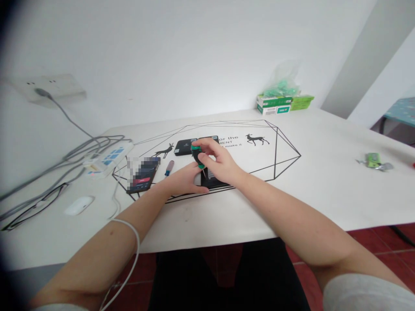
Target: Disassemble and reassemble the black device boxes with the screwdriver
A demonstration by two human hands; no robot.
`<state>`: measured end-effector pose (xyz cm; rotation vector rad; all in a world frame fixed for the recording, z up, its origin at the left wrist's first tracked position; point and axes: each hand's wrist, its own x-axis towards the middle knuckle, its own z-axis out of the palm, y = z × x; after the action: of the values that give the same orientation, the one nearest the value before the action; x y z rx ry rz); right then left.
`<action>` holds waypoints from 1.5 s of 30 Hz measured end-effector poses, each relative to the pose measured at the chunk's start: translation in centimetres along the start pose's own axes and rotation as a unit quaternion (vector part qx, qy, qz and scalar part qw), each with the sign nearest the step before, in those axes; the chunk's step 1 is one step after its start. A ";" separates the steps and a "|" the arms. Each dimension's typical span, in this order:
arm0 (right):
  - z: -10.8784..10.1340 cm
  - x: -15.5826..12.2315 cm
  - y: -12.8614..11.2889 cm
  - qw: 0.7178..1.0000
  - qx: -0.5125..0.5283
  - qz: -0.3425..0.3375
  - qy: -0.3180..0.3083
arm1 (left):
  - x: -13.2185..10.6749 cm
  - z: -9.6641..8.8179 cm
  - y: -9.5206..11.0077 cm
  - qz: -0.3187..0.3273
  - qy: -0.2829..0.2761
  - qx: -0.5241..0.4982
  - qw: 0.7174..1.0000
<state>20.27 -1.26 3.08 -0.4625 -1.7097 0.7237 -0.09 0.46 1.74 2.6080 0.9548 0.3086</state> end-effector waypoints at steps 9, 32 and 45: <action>-0.2 0.1 -0.2 0.999 -0.035 -0.003 -0.007 | -0.4 -0.1 -1.3 -0.020 -0.025 0.062 0.998; -0.2 0.1 -0.1 0.996 -0.086 -0.031 0.001 | -0.4 -0.3 -0.9 -0.024 -0.028 0.080 0.996; -1.7 1.0 0.3 0.996 -0.036 0.021 0.084 | -0.4 0.4 -1.0 -0.034 -0.015 0.066 0.997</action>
<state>21.61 -0.04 3.88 -0.5950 -1.5755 0.6355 -0.84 0.80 0.99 2.6819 1.0858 0.1951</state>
